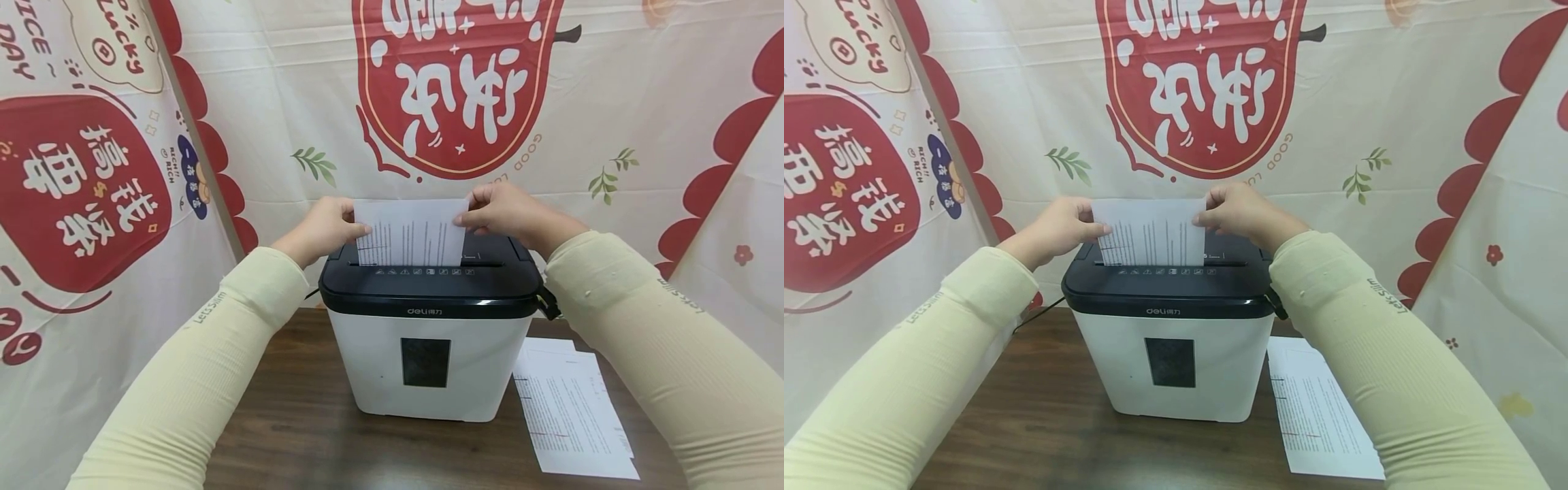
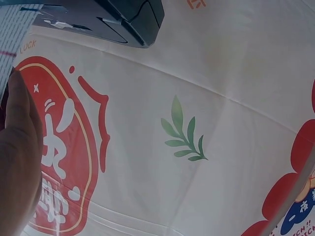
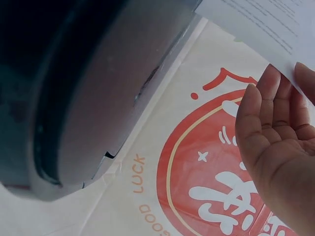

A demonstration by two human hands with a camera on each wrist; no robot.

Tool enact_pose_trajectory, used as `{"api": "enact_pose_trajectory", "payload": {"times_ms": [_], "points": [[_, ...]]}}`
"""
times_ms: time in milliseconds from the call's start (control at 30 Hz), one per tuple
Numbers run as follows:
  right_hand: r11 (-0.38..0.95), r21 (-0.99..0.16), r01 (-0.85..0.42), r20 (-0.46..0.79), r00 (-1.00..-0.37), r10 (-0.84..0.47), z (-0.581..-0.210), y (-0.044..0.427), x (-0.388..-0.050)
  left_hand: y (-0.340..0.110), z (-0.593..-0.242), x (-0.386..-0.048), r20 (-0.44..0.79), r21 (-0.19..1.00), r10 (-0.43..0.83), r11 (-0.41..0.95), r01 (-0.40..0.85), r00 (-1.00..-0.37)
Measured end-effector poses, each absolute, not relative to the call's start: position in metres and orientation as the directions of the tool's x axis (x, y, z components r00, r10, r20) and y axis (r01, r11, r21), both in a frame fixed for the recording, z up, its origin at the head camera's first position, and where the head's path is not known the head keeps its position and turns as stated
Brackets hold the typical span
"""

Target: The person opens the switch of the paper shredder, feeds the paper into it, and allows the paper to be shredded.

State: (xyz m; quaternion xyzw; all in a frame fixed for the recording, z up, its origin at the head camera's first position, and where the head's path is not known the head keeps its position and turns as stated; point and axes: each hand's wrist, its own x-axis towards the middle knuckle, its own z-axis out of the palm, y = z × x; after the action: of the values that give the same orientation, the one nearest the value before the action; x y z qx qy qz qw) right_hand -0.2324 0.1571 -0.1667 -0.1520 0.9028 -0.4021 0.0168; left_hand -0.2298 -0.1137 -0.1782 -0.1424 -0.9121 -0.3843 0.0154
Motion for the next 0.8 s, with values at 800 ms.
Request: {"api": "enact_pose_trajectory", "payload": {"times_ms": [800], "points": [[0.696,-0.662,-0.278,0.07,-0.948,-0.311,-0.19,0.156,-0.24,-0.117,-0.194,-0.23,0.115,0.629,0.247,0.732,0.263,-0.962]]}}
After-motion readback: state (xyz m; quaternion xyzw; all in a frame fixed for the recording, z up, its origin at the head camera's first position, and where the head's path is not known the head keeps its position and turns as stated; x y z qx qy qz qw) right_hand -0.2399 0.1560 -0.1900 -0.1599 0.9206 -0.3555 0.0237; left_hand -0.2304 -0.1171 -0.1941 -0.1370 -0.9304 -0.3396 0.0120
